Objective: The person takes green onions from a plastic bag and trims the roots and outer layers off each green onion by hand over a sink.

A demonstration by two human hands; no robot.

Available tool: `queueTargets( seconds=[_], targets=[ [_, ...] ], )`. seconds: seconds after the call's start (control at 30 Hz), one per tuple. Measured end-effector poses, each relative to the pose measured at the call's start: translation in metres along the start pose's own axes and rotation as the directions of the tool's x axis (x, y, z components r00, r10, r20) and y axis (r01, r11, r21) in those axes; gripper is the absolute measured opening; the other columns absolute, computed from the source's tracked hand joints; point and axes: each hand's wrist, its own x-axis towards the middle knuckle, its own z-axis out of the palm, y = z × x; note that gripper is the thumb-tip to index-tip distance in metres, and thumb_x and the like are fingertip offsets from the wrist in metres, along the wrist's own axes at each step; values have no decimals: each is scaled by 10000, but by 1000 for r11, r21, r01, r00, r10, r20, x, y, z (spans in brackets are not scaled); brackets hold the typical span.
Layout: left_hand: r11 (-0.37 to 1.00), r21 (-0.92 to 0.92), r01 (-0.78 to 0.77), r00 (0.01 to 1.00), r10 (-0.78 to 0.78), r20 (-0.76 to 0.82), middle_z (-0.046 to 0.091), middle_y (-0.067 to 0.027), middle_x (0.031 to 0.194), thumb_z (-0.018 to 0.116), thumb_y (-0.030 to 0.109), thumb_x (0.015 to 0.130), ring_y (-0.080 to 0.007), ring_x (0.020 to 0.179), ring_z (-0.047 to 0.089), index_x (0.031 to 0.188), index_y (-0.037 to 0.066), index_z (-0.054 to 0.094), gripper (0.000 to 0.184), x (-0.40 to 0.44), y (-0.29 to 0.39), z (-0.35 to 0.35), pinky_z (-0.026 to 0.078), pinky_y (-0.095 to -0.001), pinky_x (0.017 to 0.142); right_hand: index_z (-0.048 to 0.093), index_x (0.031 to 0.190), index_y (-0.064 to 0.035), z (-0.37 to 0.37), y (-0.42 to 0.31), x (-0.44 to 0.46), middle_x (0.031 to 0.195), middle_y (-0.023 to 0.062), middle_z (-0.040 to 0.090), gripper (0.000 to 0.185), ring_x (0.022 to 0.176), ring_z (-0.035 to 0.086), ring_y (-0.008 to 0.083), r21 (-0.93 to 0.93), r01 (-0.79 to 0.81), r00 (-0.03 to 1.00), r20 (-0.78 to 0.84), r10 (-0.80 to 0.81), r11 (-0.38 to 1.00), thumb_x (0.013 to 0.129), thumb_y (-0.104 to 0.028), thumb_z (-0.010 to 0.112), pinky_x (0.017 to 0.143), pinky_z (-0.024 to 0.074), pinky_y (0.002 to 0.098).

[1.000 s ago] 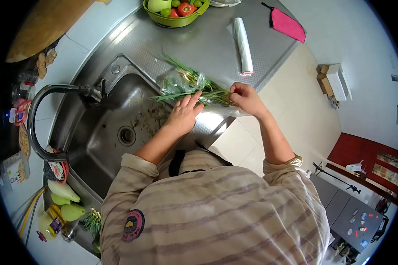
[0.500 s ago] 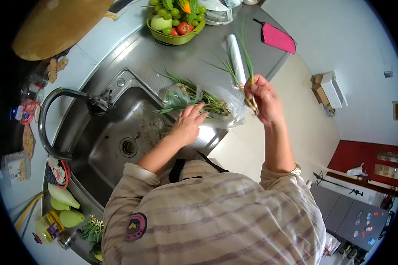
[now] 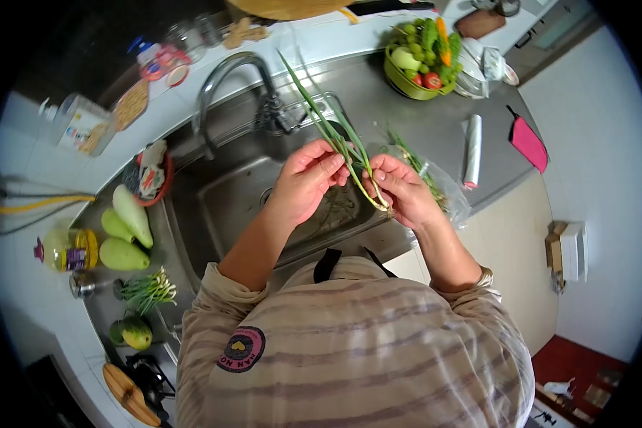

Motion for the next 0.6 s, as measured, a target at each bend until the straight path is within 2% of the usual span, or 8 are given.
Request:
queueTargets(
  seconds=[0.17, 0.23, 0.27, 0.3, 0.37, 0.43, 0.53, 0.6],
  targets=[
    [998, -55, -17, 997, 13, -75, 544, -31, 829, 512, 40, 864, -111, 712, 503, 1011, 32, 529, 148, -43, 38, -17, 403, -250, 621, 513, 983, -56, 48, 12, 31, 779, -13, 535, 127, 594, 436, 44, 25, -99, 981, 172, 93, 995, 903, -154, 503, 522, 352, 166],
    [998, -25, -49, 996, 47, -71, 544, -37, 824, 513, 29, 855, -118, 680, 509, 980, 39, 523, 125, -59, 47, -27, 407, -257, 598, 511, 979, -57, 62, 23, 42, 770, -27, 524, 117, 624, 441, 38, -176, 8, 997, 78, 6, 984, 894, -137, 518, 550, 355, 166],
    [997, 8, -71, 993, 72, -92, 542, -38, 814, 516, 28, 854, -125, 673, 519, 972, 36, 512, 118, -67, 50, -32, 421, -264, 598, 521, 985, -55, 73, 30, 47, 746, -41, 511, 118, 599, 417, 24, -342, 170, 983, -6, -183, 924, 874, -89, 542, 538, 340, 160],
    [997, 10, -81, 991, 82, -106, 542, -38, 814, 516, 28, 854, -125, 673, 519, 972, 36, 512, 118, -75, 53, -36, 421, -264, 598, 521, 985, -55, 80, 33, 50, 746, -41, 511, 118, 599, 417, 24, -340, 165, 985, 7, -173, 926, 874, -89, 542, 538, 340, 160],
    [991, 102, -91, 986, 104, -127, 538, -44, 828, 507, 26, 859, -131, 697, 529, 1023, 38, 489, 165, -90, 58, -43, 436, -270, 619, 542, 977, -50, 95, 38, 54, 729, -50, 506, 133, 581, 393, 11, -397, 332, 943, 107, -317, 856, 847, -46, 570, 528, 328, 157],
    [989, 97, -107, 982, 121, -145, 535, -48, 841, 495, 29, 868, -134, 706, 531, 1044, 43, 476, 178, -102, 64, -45, 442, -274, 629, 563, 946, -29, 110, 48, 62, 681, -49, 503, 130, 588, 439, 10, -520, 324, 946, 184, -266, 791, 821, -14, 597, 528, 349, 164],
    [990, 77, -114, 978, 126, -167, 528, -54, 867, 471, 41, 886, -138, 721, 533, 1080, 54, 451, 195, -116, 72, -54, 449, -277, 644, 553, 924, -6, 136, 57, 71, 688, -21, 542, 110, 617, 517, 37, -444, 333, 940, 224, -257, 832, 822, -5, 593, 547, 402, 182],
    [993, 61, -105, 978, 114, -175, 524, -57, 882, 459, 49, 896, -140, 726, 533, 1095, 60, 440, 200, -125, 77, -59, 450, -277, 648, 543, 898, 10, 147, 62, 74, 708, 20, 574, 94, 639, 566, 72, -354, 299, 953, 166, -254, 886, 821, -1, 595, 570, 446, 204]
  ],
)
